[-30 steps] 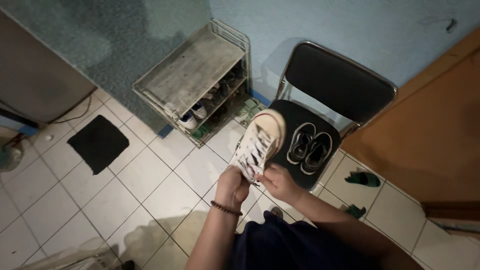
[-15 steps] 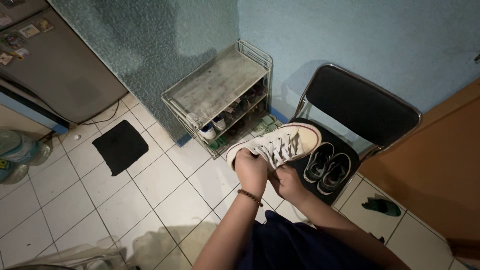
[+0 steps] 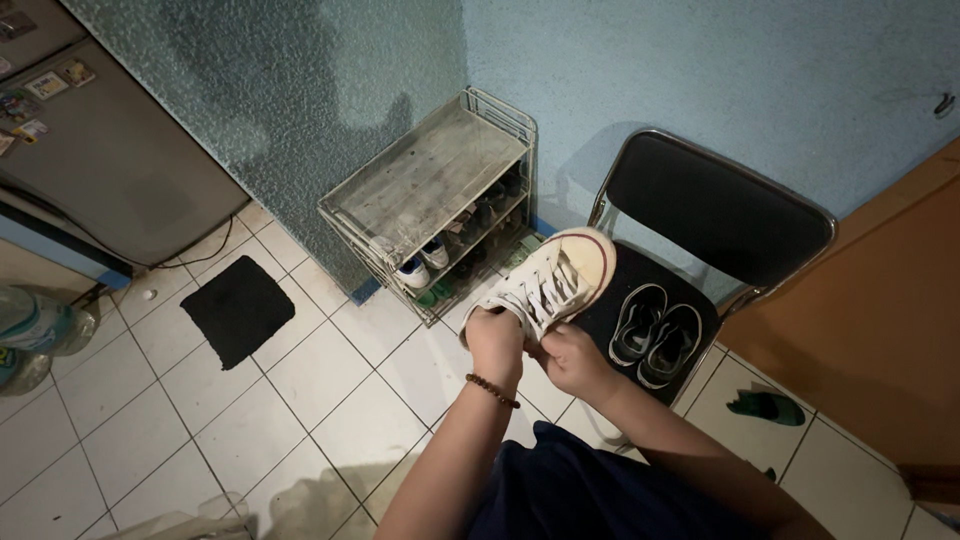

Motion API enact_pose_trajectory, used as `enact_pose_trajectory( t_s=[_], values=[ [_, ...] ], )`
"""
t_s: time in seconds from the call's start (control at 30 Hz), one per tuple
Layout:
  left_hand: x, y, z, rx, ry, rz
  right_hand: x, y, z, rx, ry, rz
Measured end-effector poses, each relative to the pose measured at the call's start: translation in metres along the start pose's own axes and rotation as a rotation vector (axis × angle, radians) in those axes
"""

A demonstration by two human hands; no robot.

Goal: The person removes shoelaces from several pairs of shoes. They take each shoe from a metal shoe rack, pull out the laces by hand, and place the unlaced shoes on a nearby chair. The process is repeated for multiple shoes.

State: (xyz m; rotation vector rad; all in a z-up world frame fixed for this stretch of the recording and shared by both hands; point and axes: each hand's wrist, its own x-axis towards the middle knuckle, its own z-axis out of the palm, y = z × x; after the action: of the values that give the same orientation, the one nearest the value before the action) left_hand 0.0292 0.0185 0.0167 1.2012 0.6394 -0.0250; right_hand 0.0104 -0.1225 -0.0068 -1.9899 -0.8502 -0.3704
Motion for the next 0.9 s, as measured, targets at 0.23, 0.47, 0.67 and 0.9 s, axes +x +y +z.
enact_pose_trajectory(
  t_s=[0.23,0.47,0.67,0.9],
  values=[
    [-0.023,0.007,-0.005,-0.209,-0.170,-0.042,-0.017,0.021,0.009,0.974,0.221,0.789],
    [-0.010,-0.026,-0.035,-0.833,-0.466,-0.330,-0.025,0.026,0.002,1.015,0.166,0.765],
    [-0.013,-0.019,-0.048,-1.018,-0.669,-0.175,-0.013,0.012,-0.016,0.486,-0.162,0.549],
    [-0.047,0.022,-0.055,-0.654,-0.627,0.109,0.032,-0.054,-0.053,-0.182,0.045,0.137]
  ],
)
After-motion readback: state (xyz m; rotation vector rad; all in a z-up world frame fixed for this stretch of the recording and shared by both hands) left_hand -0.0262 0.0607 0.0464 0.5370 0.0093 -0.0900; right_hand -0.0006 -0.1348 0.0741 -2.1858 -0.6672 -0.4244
